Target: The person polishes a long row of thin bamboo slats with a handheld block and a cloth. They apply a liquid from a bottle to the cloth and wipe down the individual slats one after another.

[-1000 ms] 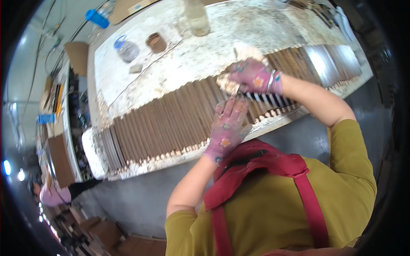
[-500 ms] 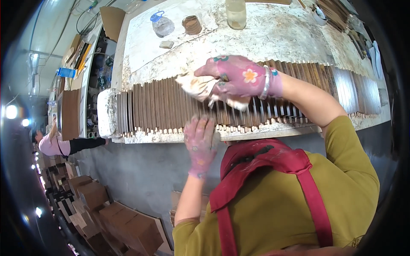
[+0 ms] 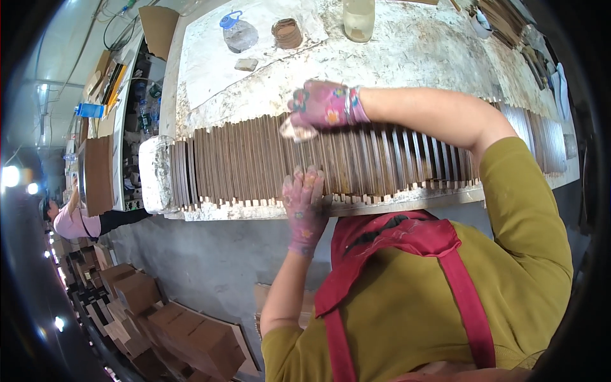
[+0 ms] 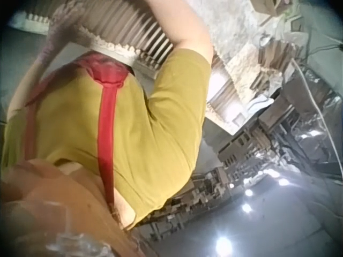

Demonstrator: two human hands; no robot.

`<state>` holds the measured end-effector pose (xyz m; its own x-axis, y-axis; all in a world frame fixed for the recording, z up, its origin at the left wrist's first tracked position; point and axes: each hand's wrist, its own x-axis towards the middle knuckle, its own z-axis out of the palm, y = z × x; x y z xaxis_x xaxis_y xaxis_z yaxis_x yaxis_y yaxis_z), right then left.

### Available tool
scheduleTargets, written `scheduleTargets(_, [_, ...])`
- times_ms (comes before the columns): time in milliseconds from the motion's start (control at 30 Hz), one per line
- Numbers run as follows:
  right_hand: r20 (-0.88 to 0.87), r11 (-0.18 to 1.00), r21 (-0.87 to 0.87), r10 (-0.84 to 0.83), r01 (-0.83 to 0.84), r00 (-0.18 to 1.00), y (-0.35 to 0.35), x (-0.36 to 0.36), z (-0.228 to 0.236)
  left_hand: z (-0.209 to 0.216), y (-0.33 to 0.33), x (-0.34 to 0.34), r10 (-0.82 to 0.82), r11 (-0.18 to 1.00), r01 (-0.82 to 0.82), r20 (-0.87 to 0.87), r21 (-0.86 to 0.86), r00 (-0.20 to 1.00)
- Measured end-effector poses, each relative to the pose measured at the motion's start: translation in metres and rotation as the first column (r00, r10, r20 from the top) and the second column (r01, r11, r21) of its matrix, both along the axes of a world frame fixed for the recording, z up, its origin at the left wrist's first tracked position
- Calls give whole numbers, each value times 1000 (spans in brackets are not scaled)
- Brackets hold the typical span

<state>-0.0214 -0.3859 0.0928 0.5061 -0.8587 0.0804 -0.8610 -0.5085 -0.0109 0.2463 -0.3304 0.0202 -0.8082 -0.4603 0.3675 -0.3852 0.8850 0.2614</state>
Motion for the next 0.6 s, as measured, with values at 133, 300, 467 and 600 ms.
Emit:
scheduleTargets(133, [266,583,632,-782,511,563,-41,-31,7,1,-3,0,-18,1000,18,16,9,1000])
scheduleTargets(300, [334,990,136,-64,19,940,-11,-30,1,-4,-4,1,19,1000,-19,44,-8,999])
scheduleTargets(467, [-7,923,-50,382,-382,924,23,0,-4,4,-3,2,42,999,-44,106,21,993])
scheduleTargets(600, [36,922,-14,388,-388,921,11,-5,-6,16,-6,0,12,998,-21,155,56,988])
